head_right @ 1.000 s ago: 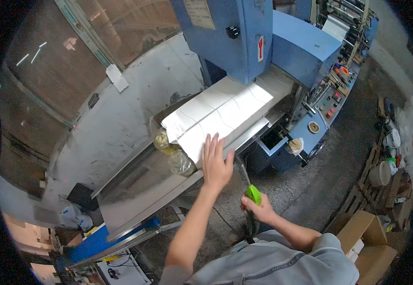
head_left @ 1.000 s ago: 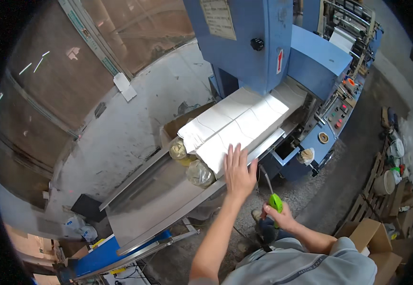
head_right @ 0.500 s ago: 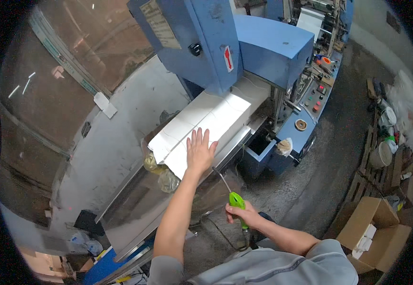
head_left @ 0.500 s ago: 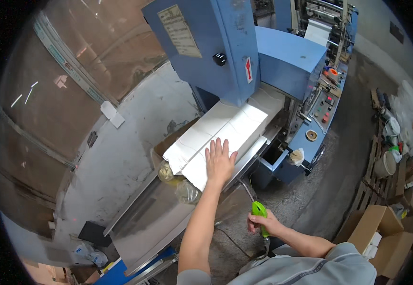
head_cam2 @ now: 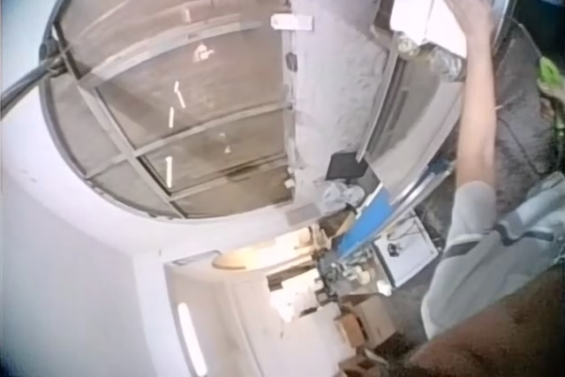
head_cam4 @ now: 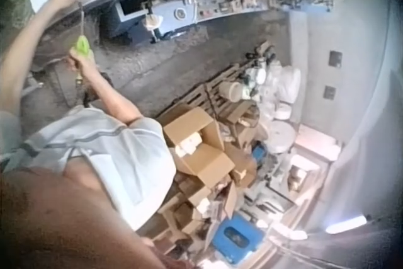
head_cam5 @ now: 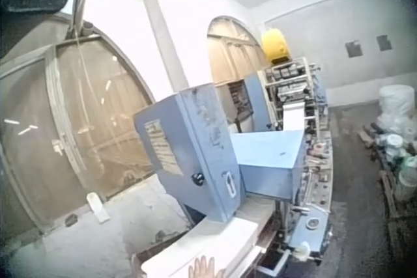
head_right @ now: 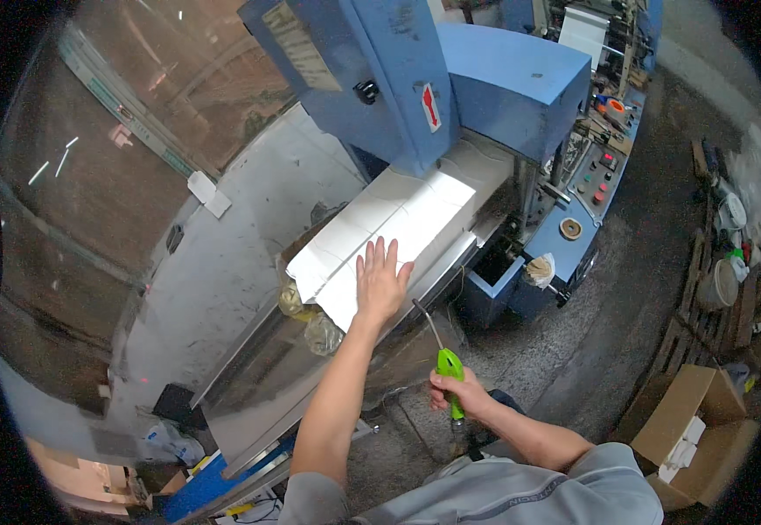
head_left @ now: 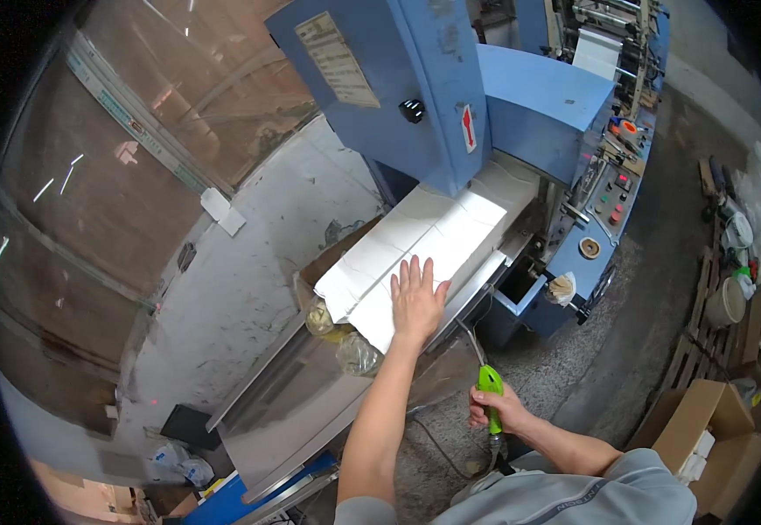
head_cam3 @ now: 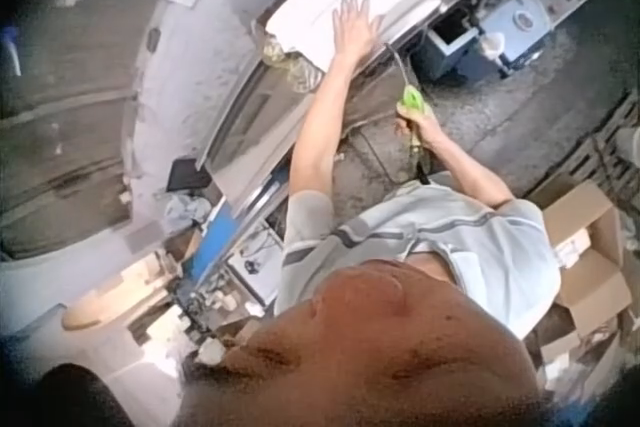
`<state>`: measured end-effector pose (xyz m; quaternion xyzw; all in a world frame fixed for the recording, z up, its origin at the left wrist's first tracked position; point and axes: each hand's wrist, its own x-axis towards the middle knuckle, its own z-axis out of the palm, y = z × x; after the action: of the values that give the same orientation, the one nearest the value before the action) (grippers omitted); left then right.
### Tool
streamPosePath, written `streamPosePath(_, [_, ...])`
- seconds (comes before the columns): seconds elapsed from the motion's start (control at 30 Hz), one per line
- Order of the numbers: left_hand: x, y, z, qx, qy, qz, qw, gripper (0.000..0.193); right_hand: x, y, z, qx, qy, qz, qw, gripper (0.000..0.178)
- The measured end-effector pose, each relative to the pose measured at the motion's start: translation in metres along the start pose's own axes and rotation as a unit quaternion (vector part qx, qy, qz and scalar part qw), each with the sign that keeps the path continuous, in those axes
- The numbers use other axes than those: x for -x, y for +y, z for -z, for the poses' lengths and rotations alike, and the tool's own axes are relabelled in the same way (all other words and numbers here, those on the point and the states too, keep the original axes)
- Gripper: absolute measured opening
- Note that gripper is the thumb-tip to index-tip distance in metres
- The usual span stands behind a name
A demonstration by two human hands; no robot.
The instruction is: Sorting stacks of paper products from a production machine and placing them onto a conveyor belt for packaging.
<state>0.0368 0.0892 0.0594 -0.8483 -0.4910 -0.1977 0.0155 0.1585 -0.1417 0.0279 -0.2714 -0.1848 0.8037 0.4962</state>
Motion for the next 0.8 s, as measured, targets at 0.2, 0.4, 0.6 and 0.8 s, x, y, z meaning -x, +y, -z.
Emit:
streamPosePath(0.2, [-0.002, 0.003, 0.002, 0.006, -0.021, 0.006, 1.0, 0.058, 0.013, -0.014, 0.016, -0.056, 0.06, 0.056, 0.995, 0.022])
streamPosePath(0.4, [-0.004, 0.004, 0.003, -0.005, -0.031, 0.01, 0.999, 0.058, 0.02, -0.024, 0.027, -0.054, 0.059, 0.096, 0.992, 0.022])
streamPosePath(0.6, [-0.006, 0.004, 0.001, -0.006, -0.024, 0.001, 1.0, 0.057, 0.021, -0.025, 0.037, -0.089, 0.049, 0.114, 0.988, 0.021])
streamPosePath(0.8, [-0.002, 0.005, 0.01, 0.019, -0.015, 0.003, 1.0, 0.055, 0.012, -0.012, 0.014, 0.122, -0.053, 0.031, 0.991, 0.023])
